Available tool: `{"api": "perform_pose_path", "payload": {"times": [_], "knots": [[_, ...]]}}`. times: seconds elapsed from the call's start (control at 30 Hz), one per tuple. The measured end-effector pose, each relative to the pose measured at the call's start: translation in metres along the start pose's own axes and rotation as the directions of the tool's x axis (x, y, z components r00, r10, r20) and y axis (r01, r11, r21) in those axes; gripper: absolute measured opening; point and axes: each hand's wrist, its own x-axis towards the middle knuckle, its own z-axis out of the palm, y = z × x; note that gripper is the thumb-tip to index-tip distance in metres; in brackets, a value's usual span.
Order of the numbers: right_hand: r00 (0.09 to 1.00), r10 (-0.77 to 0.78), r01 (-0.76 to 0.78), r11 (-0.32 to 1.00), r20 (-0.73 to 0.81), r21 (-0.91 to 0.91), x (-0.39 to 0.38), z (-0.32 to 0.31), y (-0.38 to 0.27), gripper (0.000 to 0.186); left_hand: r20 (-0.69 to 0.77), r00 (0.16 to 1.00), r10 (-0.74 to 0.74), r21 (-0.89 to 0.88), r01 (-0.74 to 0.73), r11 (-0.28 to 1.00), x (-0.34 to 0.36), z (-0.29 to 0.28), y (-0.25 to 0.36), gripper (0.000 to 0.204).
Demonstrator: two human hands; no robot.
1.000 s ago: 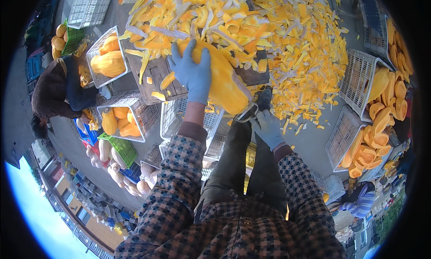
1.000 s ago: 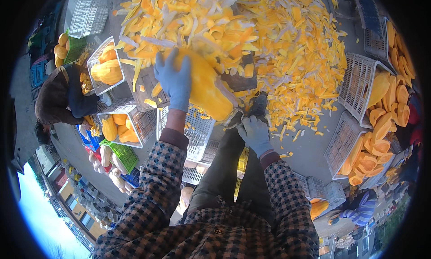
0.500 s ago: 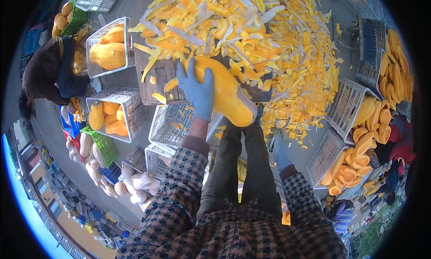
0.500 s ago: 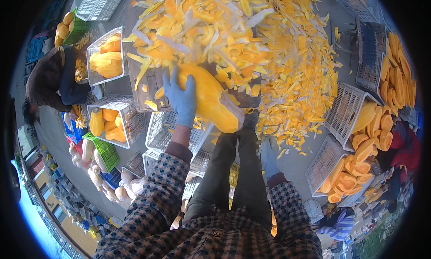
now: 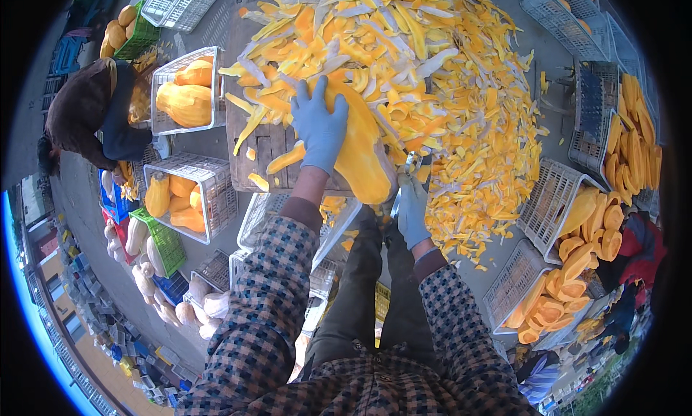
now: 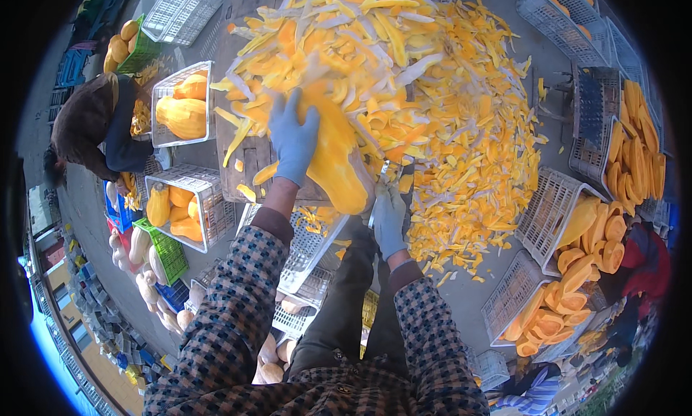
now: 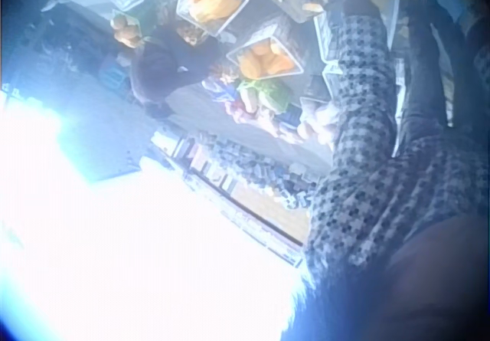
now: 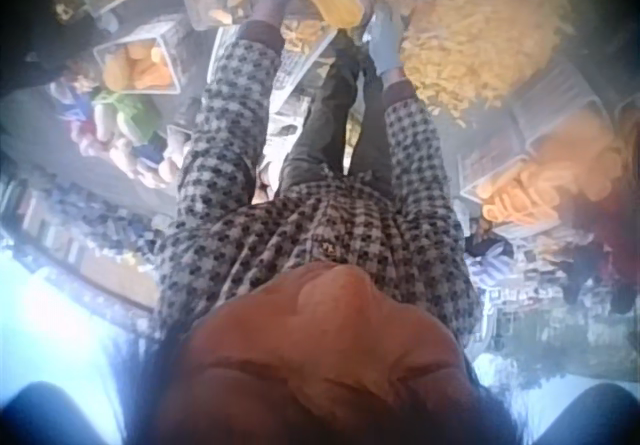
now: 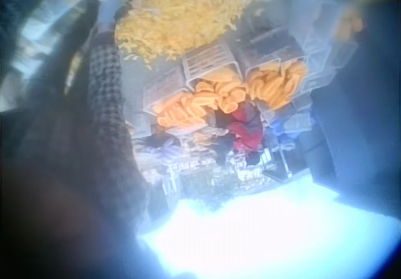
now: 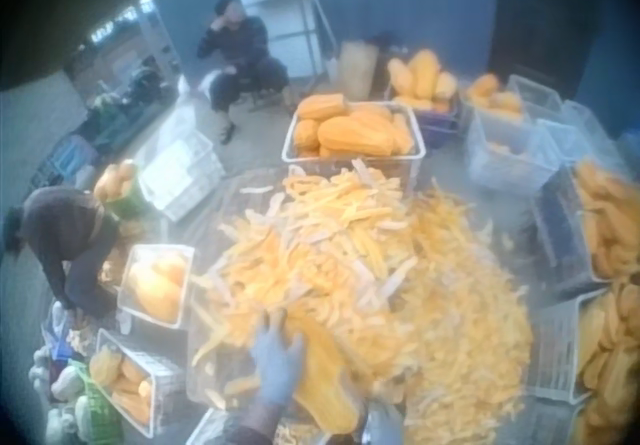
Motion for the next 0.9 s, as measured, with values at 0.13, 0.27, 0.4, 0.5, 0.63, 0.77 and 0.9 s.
{"api": "perform_pose_path", "payload": {"times": [0.13, 0.27, 0.4, 0.5, 0.63, 0.77, 0.9], "knots": [[0.953, -0.119, 0.262, 0.787, 0.279, -0.559, 0.039, 0.001, -0.027, 0.038, 0.053, 0.996, -0.074, 0.283, 0.056, 0.958, -0.004, 0.0, 0.016, 0.059], [0.76, -0.322, 0.648, 0.301, 0.565, -0.7, 0.051, 0.01, -0.044, 0.032, -0.003, 0.996, -0.088, 0.214, 0.087, 0.973, -0.006, 0.005, 0.009, 0.06], [0.832, -0.213, 0.552, 0.238, 0.512, -0.799, 0.013, -0.017, -0.041, 0.03, -0.007, 0.998, -0.062, 0.218, 0.063, 0.974, -0.007, 0.007, 0.002, 0.057], [0.916, -0.127, 0.401, 0.291, 0.38, -0.869, -0.014, -0.044, -0.038, 0.031, -0.026, 0.998, -0.059, 0.214, 0.064, 0.975, -0.006, 0.008, 0.003, 0.054], [0.905, -0.207, 0.424, 0.387, 0.372, -0.819, -0.008, -0.034, -0.047, 0.031, -0.024, 0.998, -0.055, 0.21, 0.059, 0.976, -0.007, 0.007, 0.005, 0.05], [0.855, -0.226, 0.518, 0.323, 0.467, -0.792, 0.018, 0.012, -0.058, 0.032, -0.058, 0.998, -0.015, 0.203, 0.027, 0.979, -0.007, 0.007, 0.0, 0.045], [0.896, -0.082, 0.441, 0.256, 0.436, -0.86, 0.014, 0.011, -0.047, 0.032, -0.082, 0.997, -0.004, 0.199, 0.02, 0.98, -0.007, 0.011, -0.004, 0.039]]}}
